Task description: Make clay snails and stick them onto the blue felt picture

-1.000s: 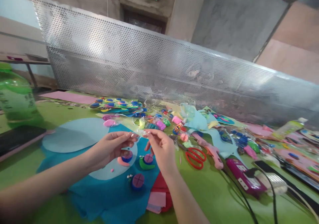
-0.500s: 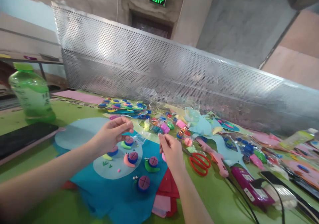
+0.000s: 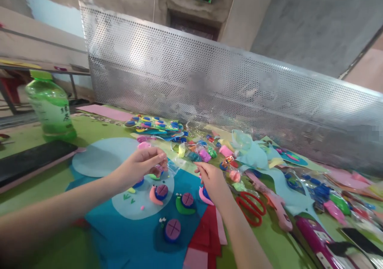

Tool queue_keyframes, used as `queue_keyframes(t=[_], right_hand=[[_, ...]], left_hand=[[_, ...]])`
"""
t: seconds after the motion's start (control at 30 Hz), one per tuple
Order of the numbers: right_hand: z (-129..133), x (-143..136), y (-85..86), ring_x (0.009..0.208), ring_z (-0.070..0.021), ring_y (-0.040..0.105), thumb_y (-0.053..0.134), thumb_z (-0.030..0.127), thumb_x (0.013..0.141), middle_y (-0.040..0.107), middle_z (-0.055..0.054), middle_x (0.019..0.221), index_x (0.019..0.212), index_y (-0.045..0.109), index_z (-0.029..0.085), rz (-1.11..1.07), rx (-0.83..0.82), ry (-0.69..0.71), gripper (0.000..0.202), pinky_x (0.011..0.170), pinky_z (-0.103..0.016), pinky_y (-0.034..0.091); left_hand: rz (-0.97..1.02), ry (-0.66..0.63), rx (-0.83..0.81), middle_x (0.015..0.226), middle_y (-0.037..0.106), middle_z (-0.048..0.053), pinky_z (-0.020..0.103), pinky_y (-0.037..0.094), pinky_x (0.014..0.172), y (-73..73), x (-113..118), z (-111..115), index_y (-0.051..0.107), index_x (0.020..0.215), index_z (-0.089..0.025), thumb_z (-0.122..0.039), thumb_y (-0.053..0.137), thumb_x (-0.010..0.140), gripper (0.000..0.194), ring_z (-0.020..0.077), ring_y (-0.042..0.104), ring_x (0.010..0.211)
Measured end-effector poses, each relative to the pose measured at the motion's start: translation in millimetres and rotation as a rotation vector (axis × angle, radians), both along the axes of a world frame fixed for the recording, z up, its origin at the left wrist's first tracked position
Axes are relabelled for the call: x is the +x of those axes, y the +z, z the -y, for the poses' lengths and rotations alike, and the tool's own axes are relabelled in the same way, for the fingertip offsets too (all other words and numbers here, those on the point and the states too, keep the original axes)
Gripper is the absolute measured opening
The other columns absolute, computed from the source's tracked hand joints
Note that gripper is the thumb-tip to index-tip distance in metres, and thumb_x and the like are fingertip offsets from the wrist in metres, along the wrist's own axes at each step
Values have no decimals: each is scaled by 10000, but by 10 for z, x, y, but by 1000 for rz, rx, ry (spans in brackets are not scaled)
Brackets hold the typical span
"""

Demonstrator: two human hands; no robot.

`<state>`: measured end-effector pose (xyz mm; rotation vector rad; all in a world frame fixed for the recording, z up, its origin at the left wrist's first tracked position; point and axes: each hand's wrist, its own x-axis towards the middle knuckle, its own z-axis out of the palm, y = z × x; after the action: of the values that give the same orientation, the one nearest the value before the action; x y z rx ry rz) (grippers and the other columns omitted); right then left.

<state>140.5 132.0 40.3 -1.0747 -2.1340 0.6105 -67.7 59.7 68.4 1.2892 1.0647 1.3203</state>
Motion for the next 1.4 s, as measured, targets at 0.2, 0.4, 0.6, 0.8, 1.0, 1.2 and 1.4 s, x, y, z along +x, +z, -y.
queue_keyframes(t=[0.2, 0.4, 0.6, 0.8, 1.0, 1.2, 1.4], right_hand=[[-41, 57, 17, 581, -161, 589, 557, 352, 756, 640, -7, 624, 713, 625, 192, 48, 4, -39, 179, 541, -243, 435], [-51, 64, 47, 686, -176, 589, 506, 344, 786, 650, -46, 741, 741, 661, 186, 24, 113, -105, 227, 643, -273, 440], [-67, 43, -2, 736, -168, 606, 493, 221, 775, 672, -45, 913, 1085, 624, 216, 98, 78, -73, 336, 677, -278, 461], [-69, 99, 40, 775, -202, 607, 577, 255, 738, 685, -52, 863, 922, 692, 209, 210, 48, -54, 222, 706, -300, 441], [-74, 59, 28, 708, -184, 590, 525, 216, 771, 668, -48, 778, 871, 683, 173, 247, 74, -64, 192, 655, -283, 436], [-65, -17, -26, 840, -147, 604, 476, 68, 763, 680, -16, 959, 1042, 649, 216, 280, 77, 20, 360, 780, -248, 439], [-112, 132, 50, 793, -179, 599, 502, 206, 815, 675, -48, 917, 1015, 667, 206, 334, 111, -99, 259, 705, -277, 451]], left_hand=[[-73, -1, 12, 620, 634, -2, 191, 417, 521, -32, 5, -35, 567, 672, -149, -265, 679, 662, 162, 79, 531, 541], [-119, -26, -14, 704, 669, 24, 207, 456, 556, -79, 7, -34, 642, 757, -154, -329, 592, 745, 183, 109, 587, 627], [-146, -45, 26, 634, 633, -8, 202, 444, 526, -127, 24, -40, 632, 769, -160, -284, 654, 695, 146, 102, 558, 577], [-187, -54, 38, 650, 633, -7, 199, 449, 527, -121, 9, -30, 635, 799, -163, -291, 624, 724, 148, 99, 557, 580], [-239, -70, 23, 674, 638, -4, 187, 440, 543, -130, 31, -18, 640, 803, -169, -274, 596, 743, 129, 100, 570, 616], [-276, -74, 35, 683, 631, -5, 190, 435, 543, -185, 26, -33, 643, 817, -173, -290, 589, 745, 147, 100, 559, 606], [-325, -71, 9, 715, 648, 22, 206, 451, 559, -164, 30, -27, 653, 882, -158, -296, 542, 772, 208, 126, 585, 651]])
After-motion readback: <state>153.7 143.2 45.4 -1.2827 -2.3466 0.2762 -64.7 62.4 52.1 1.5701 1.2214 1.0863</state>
